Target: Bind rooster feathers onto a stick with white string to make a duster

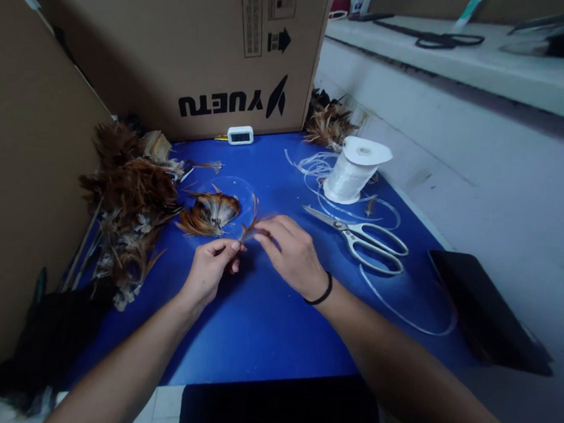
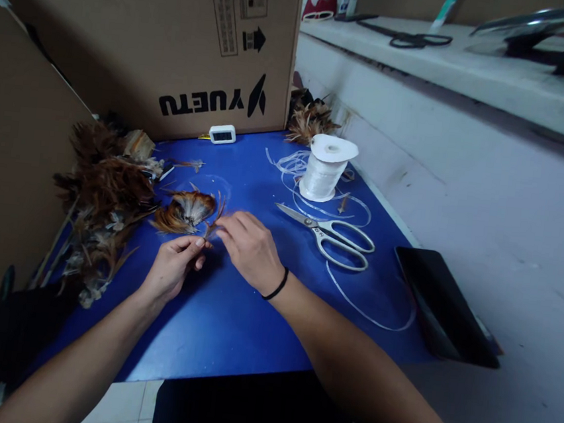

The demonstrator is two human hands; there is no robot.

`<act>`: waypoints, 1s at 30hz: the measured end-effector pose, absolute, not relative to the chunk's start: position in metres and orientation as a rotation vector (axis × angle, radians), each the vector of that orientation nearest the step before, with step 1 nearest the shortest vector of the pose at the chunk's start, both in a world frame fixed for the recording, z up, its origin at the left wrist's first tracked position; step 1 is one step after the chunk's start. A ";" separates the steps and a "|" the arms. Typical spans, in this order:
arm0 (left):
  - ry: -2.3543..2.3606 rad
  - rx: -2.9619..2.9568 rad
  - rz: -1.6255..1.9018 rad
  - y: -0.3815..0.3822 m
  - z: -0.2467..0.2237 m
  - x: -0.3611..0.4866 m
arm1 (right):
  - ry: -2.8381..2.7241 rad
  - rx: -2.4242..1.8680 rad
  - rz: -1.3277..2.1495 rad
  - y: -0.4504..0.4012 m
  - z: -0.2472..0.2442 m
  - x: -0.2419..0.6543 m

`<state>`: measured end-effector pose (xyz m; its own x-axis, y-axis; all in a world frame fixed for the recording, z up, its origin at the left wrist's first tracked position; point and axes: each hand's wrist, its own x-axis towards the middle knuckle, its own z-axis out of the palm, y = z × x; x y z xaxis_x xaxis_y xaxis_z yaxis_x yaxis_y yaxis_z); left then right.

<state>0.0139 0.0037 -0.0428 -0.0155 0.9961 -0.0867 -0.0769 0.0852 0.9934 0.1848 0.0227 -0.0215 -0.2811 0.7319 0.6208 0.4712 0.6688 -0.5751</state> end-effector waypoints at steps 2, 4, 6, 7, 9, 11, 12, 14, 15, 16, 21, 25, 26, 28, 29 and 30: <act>1.205 1.056 1.223 0.004 -0.041 0.014 | -1.693 -1.033 0.502 0.026 -0.022 0.186; 1.214 1.045 1.251 0.004 -0.040 0.014 | -1.475 -1.126 0.722 0.030 -0.024 0.185; 1.221 1.044 1.266 0.003 -0.040 0.015 | -1.345 -1.156 0.992 0.031 -0.028 0.180; 1.220 1.048 1.267 0.003 -0.041 0.015 | -1.310 -1.142 1.125 0.031 -0.029 0.177; 1.212 1.064 1.256 0.003 -0.043 0.015 | -1.270 -1.072 1.341 0.028 -0.032 0.170; 1.205 1.089 1.244 0.002 -0.045 0.015 | -1.229 -1.000 1.460 0.024 -0.033 0.163; 1.201 1.102 1.241 0.002 -0.045 0.015 | -1.206 -0.979 1.490 0.022 -0.034 0.160; 1.194 1.131 1.226 0.002 -0.046 0.016 | -1.164 -0.964 1.509 0.020 -0.034 0.157; 1.189 1.146 1.216 0.002 -0.046 0.016 | -1.151 -0.964 1.503 0.020 -0.034 0.157; 1.186 1.159 1.206 0.001 -0.046 0.016 | -1.148 -0.961 1.494 0.020 -0.034 0.157; 1.190 1.164 1.191 0.000 -0.046 0.016 | -1.157 -0.950 1.462 0.020 -0.033 0.158; 1.196 1.147 1.214 0.001 -0.049 0.014 | -1.145 -0.988 1.413 0.019 -0.033 0.157; 1.201 1.151 1.216 0.001 -0.049 0.014 | -1.144 -0.998 1.395 0.018 -0.033 0.157; 1.211 1.163 1.216 0.001 -0.049 0.014 | -1.145 -1.014 1.370 0.018 -0.033 0.156; 1.214 1.166 1.217 0.001 -0.049 0.014 | -1.145 -1.018 1.365 0.018 -0.034 0.156; 1.217 1.165 1.218 0.001 -0.049 0.015 | -1.145 -1.020 1.363 0.019 -0.034 0.155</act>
<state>0.0146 0.0012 -0.0494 -0.0196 0.9995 -0.0231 -0.0240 0.0227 0.9995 0.1554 0.0185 -0.0341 -0.1013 0.9948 0.0115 -0.1832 -0.0073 -0.9830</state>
